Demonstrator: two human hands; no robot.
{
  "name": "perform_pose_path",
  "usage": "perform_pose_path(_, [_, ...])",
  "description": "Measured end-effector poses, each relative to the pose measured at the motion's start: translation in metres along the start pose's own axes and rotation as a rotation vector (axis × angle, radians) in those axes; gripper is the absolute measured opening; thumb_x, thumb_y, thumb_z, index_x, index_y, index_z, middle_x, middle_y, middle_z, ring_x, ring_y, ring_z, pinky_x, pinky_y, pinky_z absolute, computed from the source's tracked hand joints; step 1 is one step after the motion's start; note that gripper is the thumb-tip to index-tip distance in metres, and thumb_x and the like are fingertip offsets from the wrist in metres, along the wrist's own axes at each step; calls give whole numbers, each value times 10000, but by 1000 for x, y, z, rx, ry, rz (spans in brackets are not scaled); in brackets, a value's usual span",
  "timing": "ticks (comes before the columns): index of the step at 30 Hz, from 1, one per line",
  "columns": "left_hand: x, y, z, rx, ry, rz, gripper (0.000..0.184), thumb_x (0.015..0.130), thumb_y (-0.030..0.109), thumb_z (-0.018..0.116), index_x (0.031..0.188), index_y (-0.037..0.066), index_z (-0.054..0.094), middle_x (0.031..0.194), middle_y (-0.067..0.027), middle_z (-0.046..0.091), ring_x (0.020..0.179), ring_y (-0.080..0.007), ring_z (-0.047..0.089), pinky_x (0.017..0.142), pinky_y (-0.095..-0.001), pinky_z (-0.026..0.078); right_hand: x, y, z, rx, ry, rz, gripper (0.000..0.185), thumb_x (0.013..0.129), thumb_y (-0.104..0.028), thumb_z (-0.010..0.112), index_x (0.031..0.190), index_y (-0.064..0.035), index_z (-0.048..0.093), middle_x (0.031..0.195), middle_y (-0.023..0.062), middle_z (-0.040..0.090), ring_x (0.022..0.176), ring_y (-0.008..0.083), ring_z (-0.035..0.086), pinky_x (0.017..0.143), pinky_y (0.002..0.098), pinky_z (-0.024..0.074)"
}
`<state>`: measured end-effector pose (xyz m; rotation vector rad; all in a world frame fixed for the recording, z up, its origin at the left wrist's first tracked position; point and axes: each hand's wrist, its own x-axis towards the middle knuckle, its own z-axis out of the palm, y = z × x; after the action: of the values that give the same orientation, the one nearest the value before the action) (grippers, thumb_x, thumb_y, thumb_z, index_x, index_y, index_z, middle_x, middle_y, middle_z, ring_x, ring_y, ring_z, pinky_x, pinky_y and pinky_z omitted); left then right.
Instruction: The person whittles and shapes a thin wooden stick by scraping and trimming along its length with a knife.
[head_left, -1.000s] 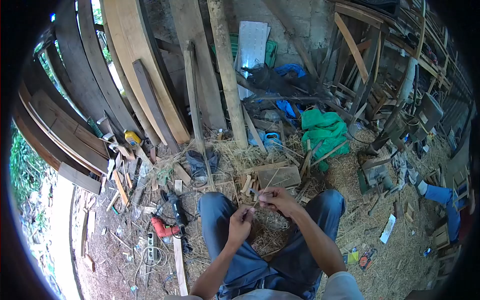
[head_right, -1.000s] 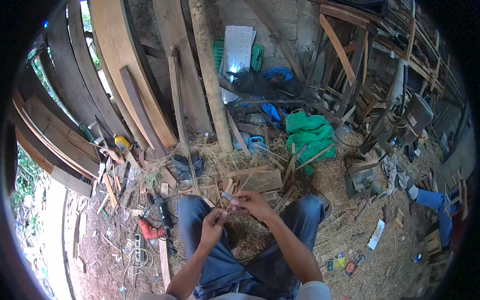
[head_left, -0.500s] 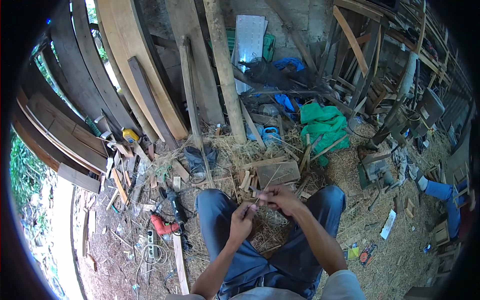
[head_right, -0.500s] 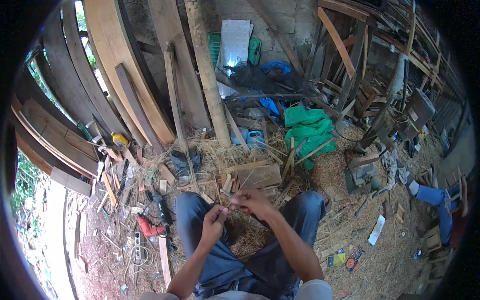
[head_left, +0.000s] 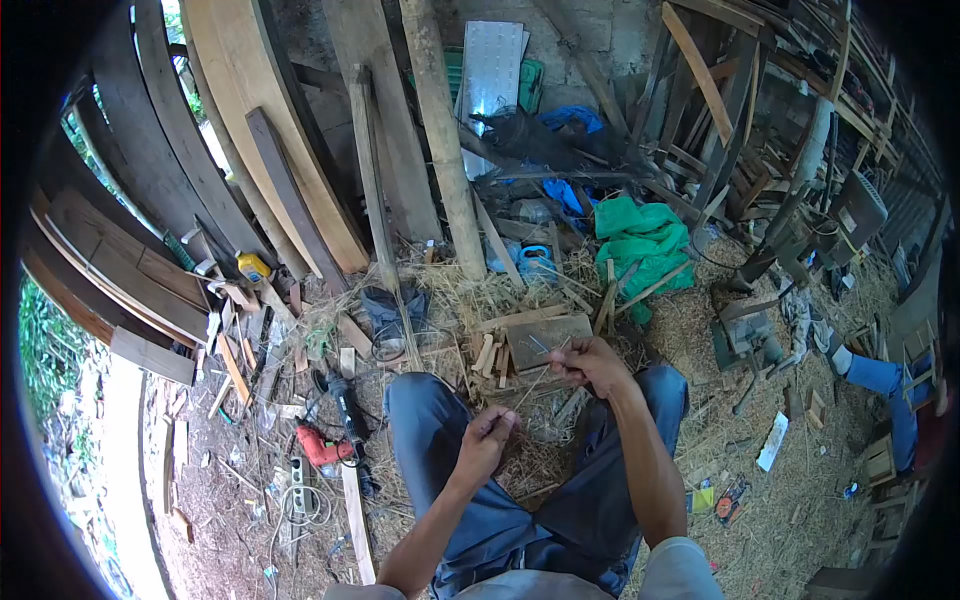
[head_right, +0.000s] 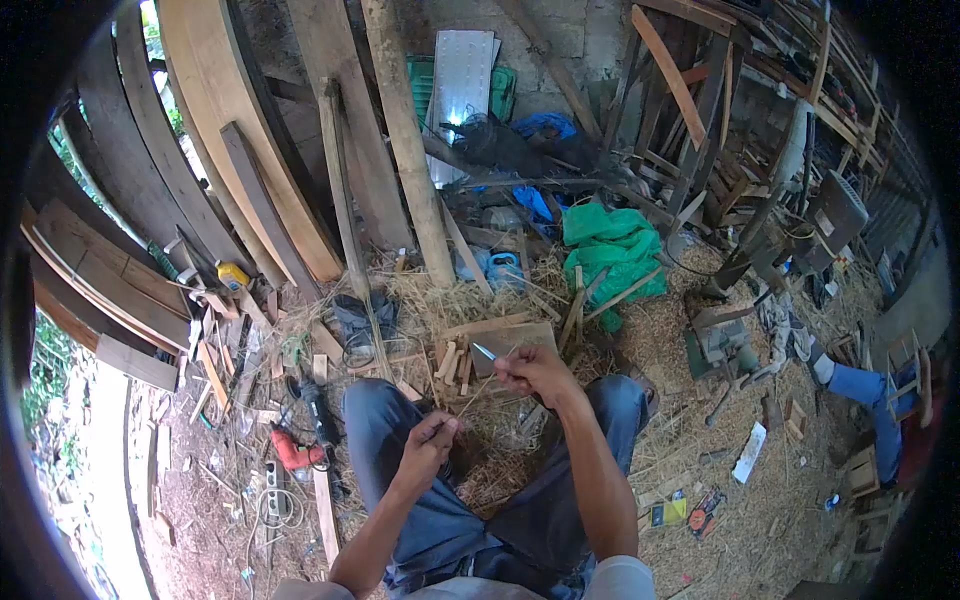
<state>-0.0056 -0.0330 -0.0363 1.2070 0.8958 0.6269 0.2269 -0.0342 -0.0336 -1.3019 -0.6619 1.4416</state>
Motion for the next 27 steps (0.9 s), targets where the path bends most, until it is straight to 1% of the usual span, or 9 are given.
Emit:
perform_pose_path(11, [-1,-3,-2,176,3,139,168,918,138,511,844,4,582,726,-29,545,724,-112,485,697,-251,399,8,1,-17,-11,-1,-31,193,818,-181,686,767,-6,622,685,37,613,477,46,422,413,202,297])
perform_pose_path(13, [1,-11,-7,160,33,123,169,915,146,516,853,2,580,717,-40,556,714,-118,497,688,-257,405,12,10,-5,-75,25,0,198,806,-188,695,781,-2,632,686,40,615,487,51,437,419,200,303])
perform_pose_path(15, [5,-13,-12,192,49,144,172,914,148,518,853,-1,578,716,-45,559,714,-116,500,686,-259,408,3,16,18,-143,74,-64,208,795,-202,702,785,-6,632,687,45,615,489,56,436,424,200,308])
perform_pose_path(17, [7,-13,-15,228,72,157,175,913,151,521,853,-4,576,714,-51,561,714,-114,503,685,-262,410,-9,13,35,-9,-31,4,212,797,-206,693,777,-4,634,681,51,615,484,61,433,423,198,307])
perform_pose_path(18, [6,-13,-16,241,65,167,177,914,152,518,851,-4,575,711,-51,558,722,-106,504,688,-260,410,6,20,19,-178,206,-2,172,823,-157,653,803,12,625,669,48,602,472,61,421,414,204,300])
perform_pose_path(19, [3,-14,-17,257,54,173,180,916,152,516,849,-4,574,708,-50,555,729,-98,505,692,-258,409,14,18,3,-174,202,6,172,823,-157,653,803,12,625,669,48,602,472,61,421,414,204,300])
perform_pose_path(21, [-8,-8,-14,233,65,186,183,919,153,512,845,-3,574,700,-40,545,721,-94,497,687,-253,408,22,4,-19,58,141,-134,126,839,-109,619,814,14,621,660,42,588,468,58,415,407,210,291])
perform_pose_path(23, [-6,-2,-14,207,69,223,187,922,154,508,840,-1,574,693,-30,535,714,-91,489,682,-248,406,15,3,-21,97,146,-154,122,846,-107,613,812,11,618,661,40,582,469,58,411,405,214,283])
perform_pose_path(27, [-2,1,-22,118,86,65,192,935,153,492,835,19,585,675,23,502,643,-69,438,602,-222,365,3,13,-7,188,116,-167,147,856,-132,620,814,8,612,677,41,578,473,58,405,408,219,262])
